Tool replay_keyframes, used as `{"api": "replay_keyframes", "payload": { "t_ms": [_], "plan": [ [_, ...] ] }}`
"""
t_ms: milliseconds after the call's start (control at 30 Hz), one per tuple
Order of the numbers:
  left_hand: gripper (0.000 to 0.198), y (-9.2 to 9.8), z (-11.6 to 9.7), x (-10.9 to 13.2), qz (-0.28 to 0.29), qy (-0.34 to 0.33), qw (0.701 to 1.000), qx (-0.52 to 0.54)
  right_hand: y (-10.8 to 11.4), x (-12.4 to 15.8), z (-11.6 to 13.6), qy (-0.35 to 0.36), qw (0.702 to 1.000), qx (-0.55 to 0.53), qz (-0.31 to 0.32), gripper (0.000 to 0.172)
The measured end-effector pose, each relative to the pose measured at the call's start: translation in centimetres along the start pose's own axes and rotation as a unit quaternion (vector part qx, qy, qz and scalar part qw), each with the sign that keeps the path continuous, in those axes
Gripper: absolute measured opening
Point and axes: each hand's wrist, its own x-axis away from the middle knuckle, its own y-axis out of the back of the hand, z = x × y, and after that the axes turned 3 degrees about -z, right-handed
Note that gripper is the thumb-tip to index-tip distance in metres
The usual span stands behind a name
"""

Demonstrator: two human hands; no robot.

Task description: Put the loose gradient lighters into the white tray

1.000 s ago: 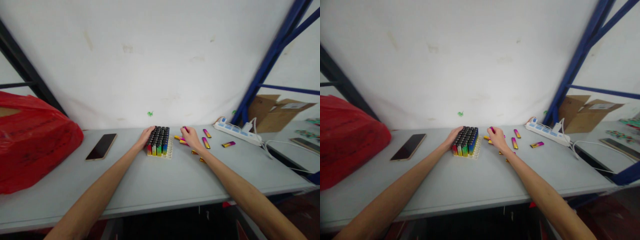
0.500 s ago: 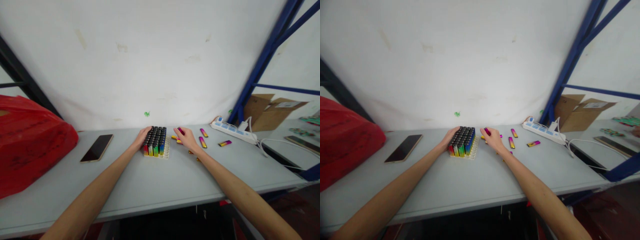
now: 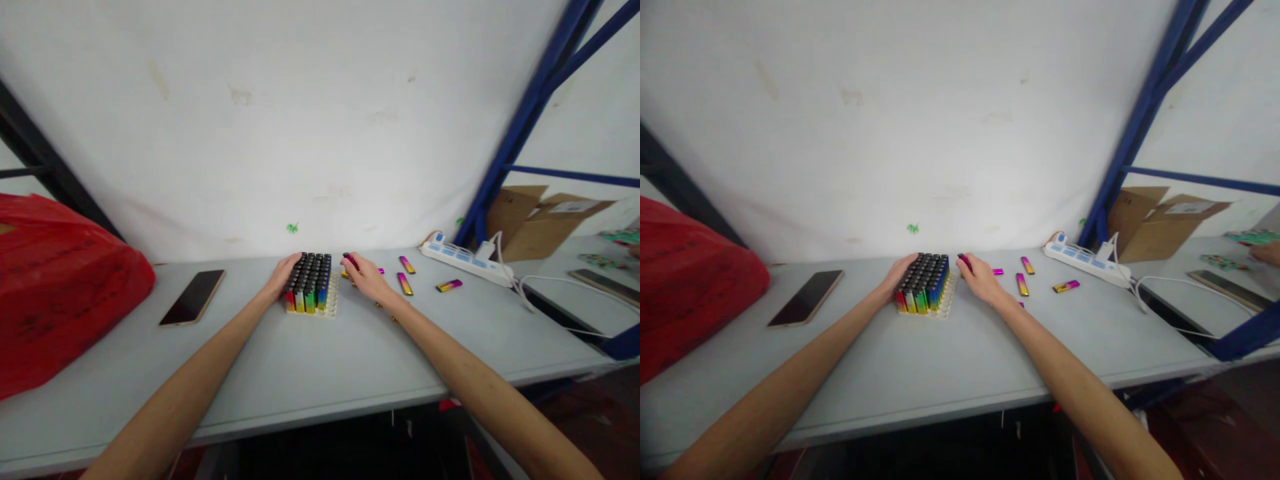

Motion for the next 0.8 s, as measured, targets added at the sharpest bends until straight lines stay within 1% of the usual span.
{"api": "replay_keyframes", "payload": {
  "t_ms": [133, 167, 233, 300, 367, 433, 567, 633, 800],
  "plan": [
    [0.045, 0.1, 0.2, -0.2, -0.002, 0.005, 1.0, -0.001, -0.1, -0.4, -0.5, 0.061, 0.997, 0.047, -0.002, 0.037],
    [0.045, 0.1, 0.3, -0.2, -0.003, 0.003, 1.0, -0.003, -0.2, -0.6, -0.6, 0.063, 0.996, 0.064, 0.001, 0.038],
    [0.044, 0.1, 0.3, -0.2, -0.001, -0.002, 1.0, -0.006, -0.5, -0.9, -0.9, 0.042, 0.995, 0.084, 0.012, 0.039],
    [0.043, 0.1, 0.3, -0.2, 0.001, -0.006, 1.0, -0.004, -0.8, -1.2, -1.3, 0.014, 0.996, 0.083, 0.022, 0.038],
    [0.043, 0.1, 0.3, -0.2, 0.003, -0.007, 1.0, -0.005, -1.2, -1.5, -1.7, 0.004, 0.997, 0.078, 0.028, 0.035],
    [0.045, 0.1, 0.3, -0.2, 0.003, -0.007, 1.0, -0.008, -1.5, -1.7, -2.1, 0.013, 0.995, 0.088, 0.039, 0.032],
    [0.046, 0.0, 0.2, -0.2, 0.001, -0.005, 1.0, -0.003, -2.1, -1.7, -2.8, 0.061, 0.989, 0.125, 0.058, 0.021],
    [0.046, 0.0, 0.3, -0.2, 0.007, -0.004, 1.0, -0.002, -2.3, -1.7, -3.0, 0.08, 0.985, 0.137, 0.06, 0.019],
    [0.045, 0.1, 0.4, -0.3, 0.005, -0.014, 1.0, -0.006, -2.5, -1.7, -3.0, 0.074, 0.98, 0.16, 0.091, 0.02]
  ]
}}
